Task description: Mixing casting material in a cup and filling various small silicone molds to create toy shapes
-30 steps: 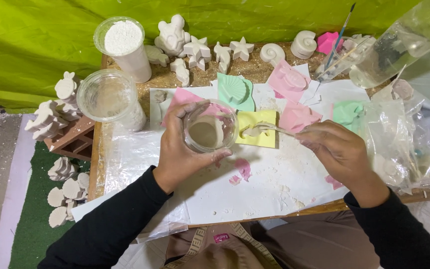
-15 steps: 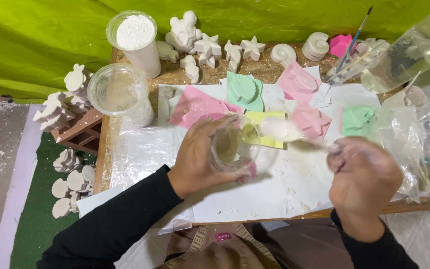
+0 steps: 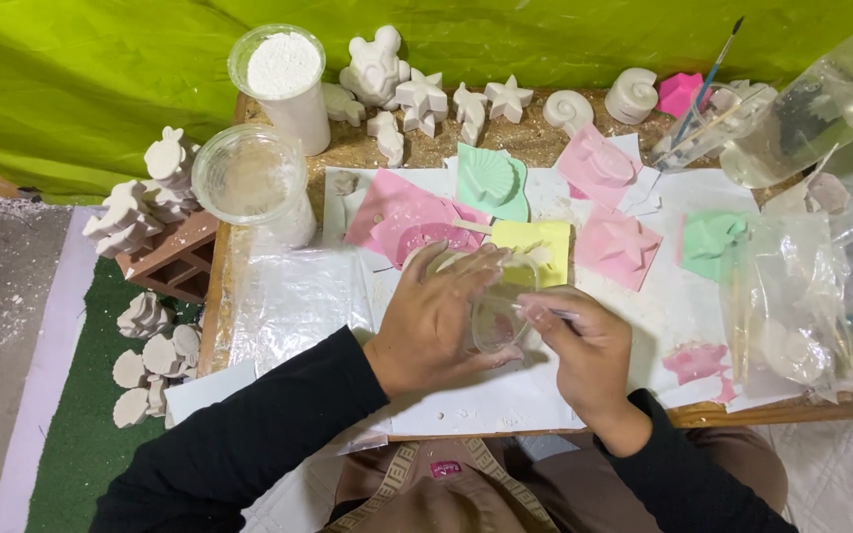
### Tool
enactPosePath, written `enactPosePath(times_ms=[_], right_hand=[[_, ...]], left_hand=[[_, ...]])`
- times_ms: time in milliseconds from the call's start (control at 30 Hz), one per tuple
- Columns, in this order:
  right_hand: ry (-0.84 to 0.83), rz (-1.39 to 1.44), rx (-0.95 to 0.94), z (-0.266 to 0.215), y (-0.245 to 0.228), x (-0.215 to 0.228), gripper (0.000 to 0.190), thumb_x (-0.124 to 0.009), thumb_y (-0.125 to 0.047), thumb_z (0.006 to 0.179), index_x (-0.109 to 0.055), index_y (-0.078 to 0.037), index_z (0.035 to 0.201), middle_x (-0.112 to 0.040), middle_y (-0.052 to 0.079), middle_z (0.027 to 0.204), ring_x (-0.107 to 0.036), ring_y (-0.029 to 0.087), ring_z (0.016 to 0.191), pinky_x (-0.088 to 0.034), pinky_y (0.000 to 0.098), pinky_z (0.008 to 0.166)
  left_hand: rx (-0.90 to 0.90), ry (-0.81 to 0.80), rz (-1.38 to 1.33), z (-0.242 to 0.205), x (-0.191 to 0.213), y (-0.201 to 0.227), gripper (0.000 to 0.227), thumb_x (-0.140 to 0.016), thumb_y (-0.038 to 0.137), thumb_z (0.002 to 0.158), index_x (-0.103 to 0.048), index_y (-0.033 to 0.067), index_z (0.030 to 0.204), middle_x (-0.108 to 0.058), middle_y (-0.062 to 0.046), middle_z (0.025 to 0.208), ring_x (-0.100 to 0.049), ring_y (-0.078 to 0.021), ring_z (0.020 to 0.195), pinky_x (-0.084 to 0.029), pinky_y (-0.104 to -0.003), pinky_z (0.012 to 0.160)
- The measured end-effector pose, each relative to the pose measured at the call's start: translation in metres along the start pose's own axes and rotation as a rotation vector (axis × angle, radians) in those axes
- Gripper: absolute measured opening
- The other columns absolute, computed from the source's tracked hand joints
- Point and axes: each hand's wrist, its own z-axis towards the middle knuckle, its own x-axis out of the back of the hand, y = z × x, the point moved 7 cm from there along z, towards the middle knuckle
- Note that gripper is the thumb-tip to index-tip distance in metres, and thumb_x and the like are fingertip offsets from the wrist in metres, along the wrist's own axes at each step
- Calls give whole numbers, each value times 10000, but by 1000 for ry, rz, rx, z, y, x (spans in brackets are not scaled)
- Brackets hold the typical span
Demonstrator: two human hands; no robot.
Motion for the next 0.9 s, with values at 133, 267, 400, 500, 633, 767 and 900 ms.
enactPosePath(times_ms=[133, 267, 400, 500, 633, 767, 900], right_hand=[[85, 271, -194, -9, 36, 12, 161, -599, 12, 973, -737, 71, 1031, -688, 118, 762, -378, 37, 582, -330, 192, 484], [170, 378, -314, -6, 48, 21, 192, -605, 7, 952, -701, 118, 1077, -632, 107, 720, -388, 26, 565, -306, 162, 488], [213, 413, -312, 1, 47, 29, 208, -626, -5, 938, -691, 125, 1086, -648, 136, 753, -397, 26, 570, -310, 160, 496], [213, 414, -294, 10, 32, 30, 197, -623, 10, 941, -688, 129, 1084, -570, 69, 675, -384, 37, 567, -308, 167, 503], [201, 410, -305, 18, 34, 34, 219, -642, -14, 931, -684, 134, 1087, -601, 139, 730, -382, 50, 558, -306, 166, 494], [208, 437, -322, 23, 34, 35, 211, -640, -27, 935, -683, 120, 1081, -614, 180, 766, -385, 51, 558, -299, 166, 496], [229, 488, -328, 30, 32, 40, 197, -643, -40, 940, -682, 105, 1068, -617, 192, 762, -396, 61, 537, -298, 166, 491]], left_hand=[[7, 10, 40, 1, 3, 2, 732, -858, 430, 808, -537, -39, 1270, -646, -216, 1335, -657, -379, 1247, -430, -669, 1055], [59, 6, -15, 4, 8, -4, 796, -873, 445, 784, -518, -70, 1275, -646, -252, 1319, -664, -418, 1224, -429, -690, 1038], [104, 20, -60, 6, 13, -13, 854, -908, 435, 743, -499, -95, 1273, -644, -282, 1282, -664, -451, 1197, -407, -717, 1041], [165, 51, -109, 3, 11, -23, 857, -899, 439, 753, -480, -85, 1287, -633, -254, 1321, -657, -431, 1222, -409, -702, 1046], [241, 48, -136, 0, 12, -31, 914, -928, 421, 707, -469, -65, 1330, -638, -217, 1347, -656, -406, 1234, -394, -665, 1080], [324, 110, -175, -2, 13, -43, 947, -960, 406, 665, -462, -50, 1328, -647, -201, 1332, -657, -394, 1220, -401, -626, 1091], [384, 142, -198, -5, 18, -56, 974, -976, 435, 635, -465, -33, 1320, -656, -183, 1323, -662, -376, 1208, -425, -563, 1092]])
